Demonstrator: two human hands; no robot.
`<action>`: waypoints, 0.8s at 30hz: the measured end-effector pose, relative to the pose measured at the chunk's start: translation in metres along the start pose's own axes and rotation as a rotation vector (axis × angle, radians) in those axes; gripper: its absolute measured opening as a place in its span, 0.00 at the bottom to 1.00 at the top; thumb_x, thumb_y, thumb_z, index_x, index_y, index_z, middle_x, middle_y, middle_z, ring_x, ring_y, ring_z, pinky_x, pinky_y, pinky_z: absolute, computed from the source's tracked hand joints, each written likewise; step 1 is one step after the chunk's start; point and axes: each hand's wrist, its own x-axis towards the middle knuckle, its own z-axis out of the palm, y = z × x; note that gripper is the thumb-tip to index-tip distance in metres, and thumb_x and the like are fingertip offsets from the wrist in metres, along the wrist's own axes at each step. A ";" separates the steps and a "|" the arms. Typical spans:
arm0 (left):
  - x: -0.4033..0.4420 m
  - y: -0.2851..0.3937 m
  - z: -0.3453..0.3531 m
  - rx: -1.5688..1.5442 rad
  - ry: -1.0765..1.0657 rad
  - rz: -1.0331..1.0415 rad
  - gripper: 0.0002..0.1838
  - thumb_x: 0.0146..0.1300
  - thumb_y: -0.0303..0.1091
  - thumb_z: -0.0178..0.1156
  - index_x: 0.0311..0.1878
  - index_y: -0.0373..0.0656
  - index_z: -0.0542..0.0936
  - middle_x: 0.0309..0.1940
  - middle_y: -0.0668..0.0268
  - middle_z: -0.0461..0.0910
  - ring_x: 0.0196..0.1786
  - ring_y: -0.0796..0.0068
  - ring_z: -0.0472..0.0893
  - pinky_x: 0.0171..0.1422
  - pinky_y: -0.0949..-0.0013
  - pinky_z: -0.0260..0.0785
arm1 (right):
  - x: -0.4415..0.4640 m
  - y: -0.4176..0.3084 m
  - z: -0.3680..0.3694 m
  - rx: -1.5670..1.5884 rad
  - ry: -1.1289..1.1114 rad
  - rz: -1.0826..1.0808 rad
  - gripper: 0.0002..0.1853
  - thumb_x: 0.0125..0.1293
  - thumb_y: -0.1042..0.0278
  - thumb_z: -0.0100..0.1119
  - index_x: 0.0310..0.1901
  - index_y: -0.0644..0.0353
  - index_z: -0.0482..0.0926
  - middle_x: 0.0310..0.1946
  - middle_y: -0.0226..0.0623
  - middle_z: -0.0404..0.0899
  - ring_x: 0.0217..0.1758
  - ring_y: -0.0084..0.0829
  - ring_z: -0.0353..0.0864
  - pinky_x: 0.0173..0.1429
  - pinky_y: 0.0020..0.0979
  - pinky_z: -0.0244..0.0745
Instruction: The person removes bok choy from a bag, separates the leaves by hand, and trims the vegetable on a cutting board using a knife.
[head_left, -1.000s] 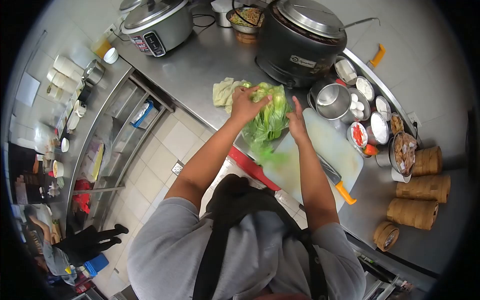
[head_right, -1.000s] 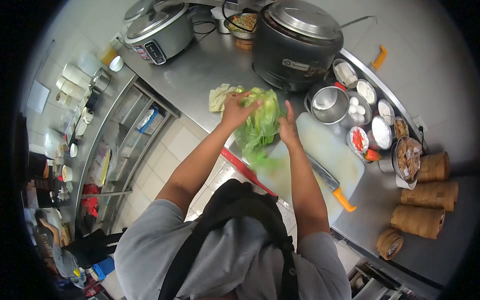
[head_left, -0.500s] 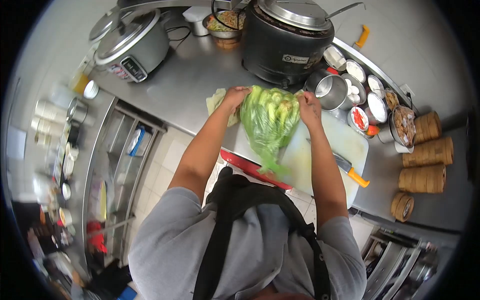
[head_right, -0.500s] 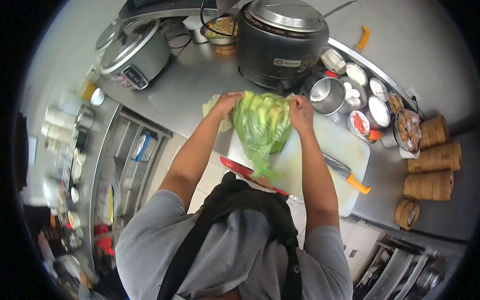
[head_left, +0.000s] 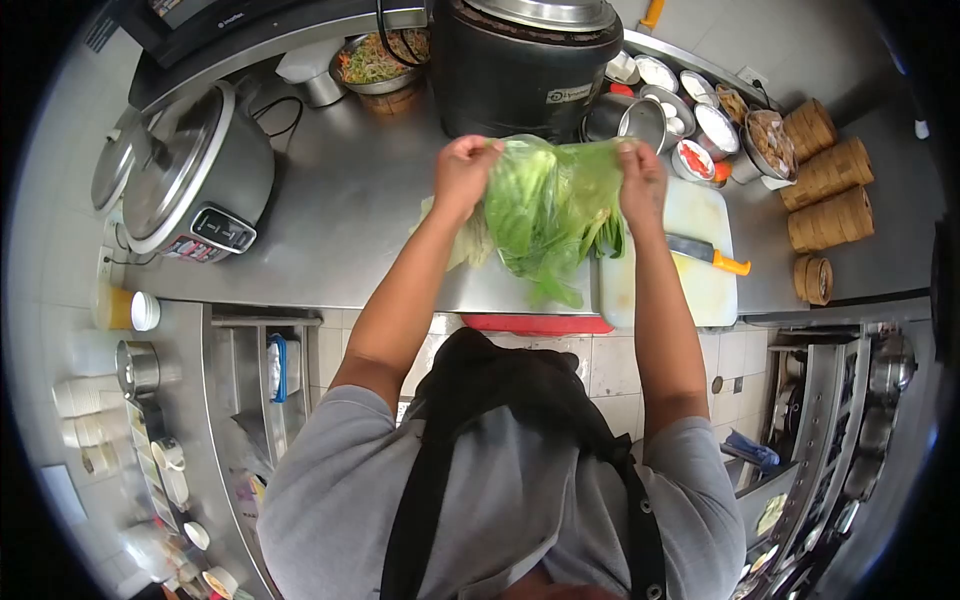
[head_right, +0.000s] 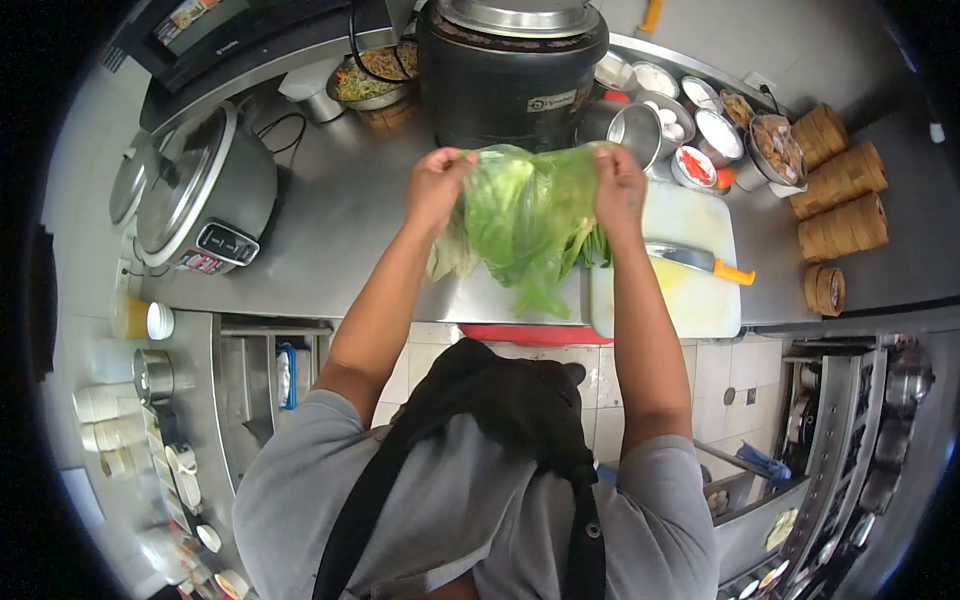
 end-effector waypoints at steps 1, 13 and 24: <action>-0.003 0.014 0.011 0.063 -0.123 0.047 0.07 0.65 0.33 0.68 0.38 0.39 0.85 0.27 0.73 0.81 0.28 0.85 0.75 0.34 0.77 0.69 | -0.003 0.000 0.013 0.047 -0.058 -0.024 0.13 0.76 0.61 0.56 0.48 0.63 0.80 0.39 0.28 0.81 0.43 0.20 0.75 0.52 0.25 0.70; -0.033 -0.075 -0.096 1.020 -0.307 0.195 0.30 0.60 0.43 0.71 0.66 0.49 0.77 0.65 0.61 0.75 0.71 0.60 0.69 0.76 0.45 0.54 | -0.016 -0.019 0.046 -0.240 -0.166 -0.198 0.09 0.72 0.69 0.56 0.44 0.65 0.82 0.38 0.47 0.82 0.43 0.43 0.82 0.51 0.34 0.74; -0.039 -0.023 -0.112 0.623 -0.080 0.411 0.43 0.56 0.47 0.74 0.73 0.45 0.68 0.68 0.48 0.68 0.72 0.50 0.65 0.78 0.56 0.56 | 0.025 -0.074 0.086 -0.142 -0.165 -0.327 0.12 0.76 0.62 0.55 0.49 0.61 0.81 0.37 0.27 0.81 0.42 0.18 0.77 0.50 0.24 0.72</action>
